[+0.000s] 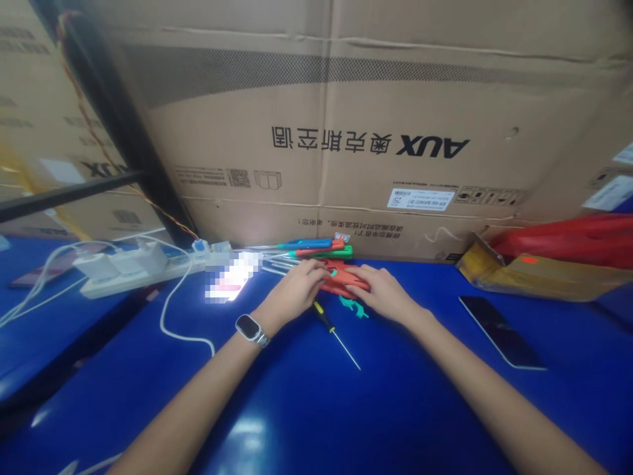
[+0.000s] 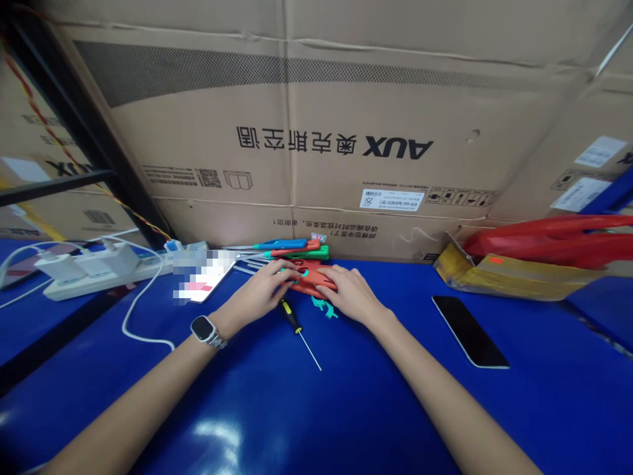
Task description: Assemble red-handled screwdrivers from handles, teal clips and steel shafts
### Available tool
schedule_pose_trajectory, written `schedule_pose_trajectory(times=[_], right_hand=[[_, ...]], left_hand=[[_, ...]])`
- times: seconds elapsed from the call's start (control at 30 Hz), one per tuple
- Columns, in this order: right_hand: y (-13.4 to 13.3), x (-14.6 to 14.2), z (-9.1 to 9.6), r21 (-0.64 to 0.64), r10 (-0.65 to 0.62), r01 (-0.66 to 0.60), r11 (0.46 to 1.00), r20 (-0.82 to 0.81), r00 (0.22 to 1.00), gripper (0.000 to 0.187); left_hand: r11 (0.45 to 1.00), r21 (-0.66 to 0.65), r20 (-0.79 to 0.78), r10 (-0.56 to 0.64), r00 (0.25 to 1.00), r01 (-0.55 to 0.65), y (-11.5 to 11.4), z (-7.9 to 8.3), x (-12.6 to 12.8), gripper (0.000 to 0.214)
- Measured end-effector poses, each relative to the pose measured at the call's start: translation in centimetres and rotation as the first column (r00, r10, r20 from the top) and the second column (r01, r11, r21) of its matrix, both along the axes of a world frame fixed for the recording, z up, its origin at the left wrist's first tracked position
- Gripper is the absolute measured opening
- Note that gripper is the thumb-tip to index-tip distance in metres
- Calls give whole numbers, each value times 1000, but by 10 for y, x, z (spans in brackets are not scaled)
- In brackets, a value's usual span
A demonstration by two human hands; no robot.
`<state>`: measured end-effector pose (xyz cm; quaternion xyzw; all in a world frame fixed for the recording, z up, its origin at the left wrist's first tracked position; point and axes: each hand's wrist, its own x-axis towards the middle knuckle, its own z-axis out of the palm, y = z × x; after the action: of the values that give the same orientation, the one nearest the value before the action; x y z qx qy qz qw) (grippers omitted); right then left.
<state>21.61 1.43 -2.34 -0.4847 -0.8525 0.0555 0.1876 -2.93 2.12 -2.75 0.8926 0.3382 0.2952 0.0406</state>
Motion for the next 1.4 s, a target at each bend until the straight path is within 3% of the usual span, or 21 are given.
schedule_pose_trajectory(times=[0.2, 0.43, 0.63, 0.77, 1.0, 1.23, 1.4], right_hand=[[18, -26, -9, 78, -45, 44, 996, 21, 999, 37], [24, -33, -17, 108, -93, 102, 989, -85, 992, 41], [-5, -28, -14, 156, -78, 107, 982, -180, 980, 31], [-31, -27, -15, 115, -62, 86, 990, -195, 979, 16], [-55, -20, -26, -47, -301, 298, 953, -67, 951, 18], [-51, -27, -31, -113, -151, 130, 985, -206, 967, 14], [-47, -37, -29, -103, -72, 51, 993, -218, 973, 17]], left_hand=[[991, -63, -25, 117, 993, -118, -3, -8, -23, 21], [986, -140, -5, 94, 996, -93, -3, -15, -32, 22], [978, -136, 48, 165, 985, -157, -7, -2, -52, 23], [943, -232, 35, 251, 967, -236, -13, -2, -69, 23], [896, -347, -108, 253, 961, -275, -23, -12, -64, 24], [931, -331, 2, 164, 987, -154, -22, -19, -55, 21], [943, -305, 53, 158, 986, -134, -21, -22, -49, 20]])
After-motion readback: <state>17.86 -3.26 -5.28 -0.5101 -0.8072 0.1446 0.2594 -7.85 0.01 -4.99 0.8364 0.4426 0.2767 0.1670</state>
